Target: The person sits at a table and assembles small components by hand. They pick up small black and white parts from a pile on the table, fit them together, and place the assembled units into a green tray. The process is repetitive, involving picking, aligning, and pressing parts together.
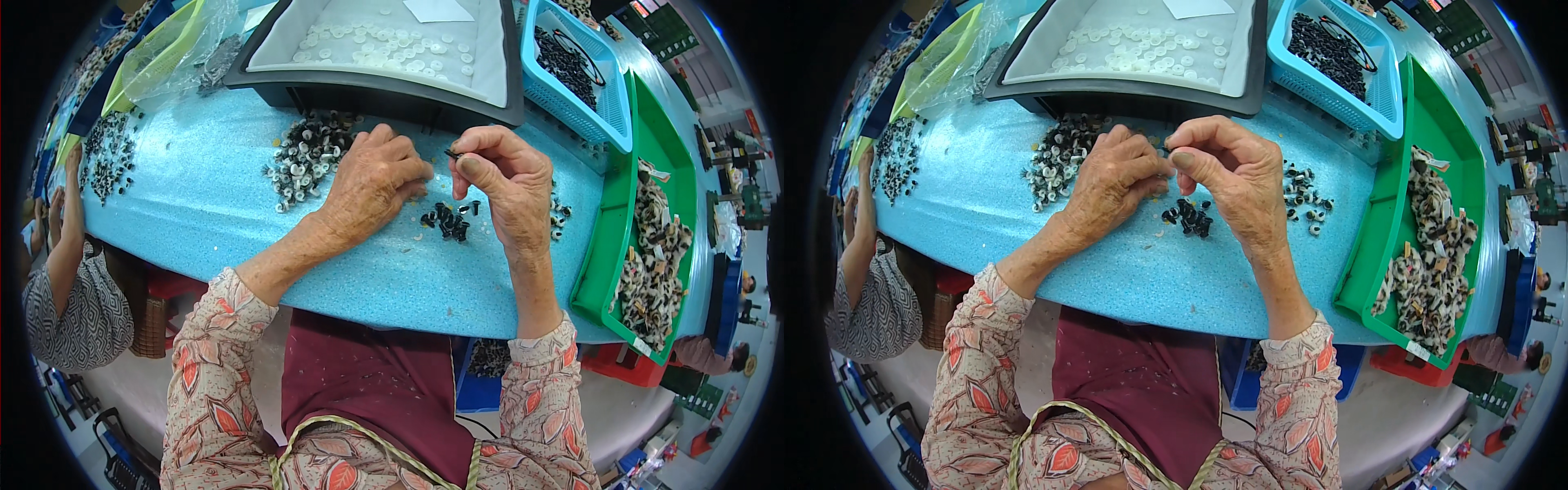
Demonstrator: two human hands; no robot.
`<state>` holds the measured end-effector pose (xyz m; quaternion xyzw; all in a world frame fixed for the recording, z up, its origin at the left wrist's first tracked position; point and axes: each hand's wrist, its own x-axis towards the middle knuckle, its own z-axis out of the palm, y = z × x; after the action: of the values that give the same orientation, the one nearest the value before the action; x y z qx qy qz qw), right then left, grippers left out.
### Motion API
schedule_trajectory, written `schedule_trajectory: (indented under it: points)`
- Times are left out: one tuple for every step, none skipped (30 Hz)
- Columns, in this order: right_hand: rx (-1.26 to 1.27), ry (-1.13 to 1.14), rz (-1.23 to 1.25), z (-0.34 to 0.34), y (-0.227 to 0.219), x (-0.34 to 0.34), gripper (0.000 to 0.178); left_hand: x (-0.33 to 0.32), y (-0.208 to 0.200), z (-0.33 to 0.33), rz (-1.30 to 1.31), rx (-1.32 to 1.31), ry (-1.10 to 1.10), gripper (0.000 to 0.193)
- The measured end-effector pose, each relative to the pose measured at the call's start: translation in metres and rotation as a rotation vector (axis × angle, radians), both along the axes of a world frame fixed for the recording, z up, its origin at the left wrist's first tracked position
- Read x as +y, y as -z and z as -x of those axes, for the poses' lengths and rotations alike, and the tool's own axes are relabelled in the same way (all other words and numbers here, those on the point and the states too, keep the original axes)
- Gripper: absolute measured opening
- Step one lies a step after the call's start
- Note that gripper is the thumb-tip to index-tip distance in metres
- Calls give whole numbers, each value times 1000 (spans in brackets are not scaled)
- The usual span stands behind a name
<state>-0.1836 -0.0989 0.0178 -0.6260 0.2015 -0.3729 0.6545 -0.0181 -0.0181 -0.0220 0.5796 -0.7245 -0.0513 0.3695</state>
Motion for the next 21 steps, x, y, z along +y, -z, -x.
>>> schedule_trajectory:
  points:
    - [12, -3, 7, 0, 0, 1, 11, -2, 3, 1, 19, 18, -12, 15]
    - [16, -3, 16, -1, 0, 1, 11, -2, 4, 1, 12, 3, -3, 16]
    - [22, 0, 25, 0, 0, 1, 11, -1, 4, 0, 7, -10, 10, 16]
    - [28, 2, 35, 0, -1, 1, 11, -1, 3, 0, 2, -23, 22, 16]
    - [50, 10, 35, 1, -1, 1, 10, 0, 2, 0, -11, -21, 17, 16]
    - [72, 17, 36, 1, 0, 0, 10, 0, 0, -1, -21, -19, 11, 15]
    - [93, 24, 38, 1, 1, -1, 9, -1, -1, -2, -32, -17, 5, 14]
    - [115, 28, 27, 2, 1, -2, 9, -2, -2, -3, -44, 80, -6, 13]
    - [133, 28, 14, 2, 1, -2, 9, -2, -5, -6, -57, 174, -22, 11]
    - [151, 28, 1, 2, 1, -3, 9, -3, -8, -7, -70, 268, -37, 10]
    - [152, 25, -10, 2, 2, -4, 9, 0, -14, -8, -166, 484, -38, 5]
    - [153, 22, -20, 2, 4, -4, 9, -1, -14, -9, -236, 662, -24, 5]
    - [155, 18, -30, 2, 5, -4, 9, -1, -15, -11, -305, 840, -8, 6]
    - [157, 10, -29, 1, 4, -3, 9, -2, -15, -13, -375, 1018, 8, 7]
    - [159, -2, -32, -1, 5, 0, 9, -1, -15, -14, -403, 1145, 63, 10]
    - [162, -14, -36, -2, 5, 2, 9, 0, -15, -14, -412, 1182, 73, 11]
    - [174, -33, -26, -3, 2, 3, 10, 0, -15, -15, -421, 1219, 84, 11]
    - [188, -33, -16, -4, 2, 4, 10, 1, -14, -15, -431, 1261, 98, 12]
    - [202, -32, -5, -5, 3, 4, 10, 2, -14, -15, -443, 1294, 99, 12]
    - [215, -32, 5, -5, 3, 5, 10, 2, -14, -15, -455, 1328, 99, 11]
    - [209, -36, 1, -5, 3, 5, 10, 3, -14, -16, -466, 1362, 100, 11]
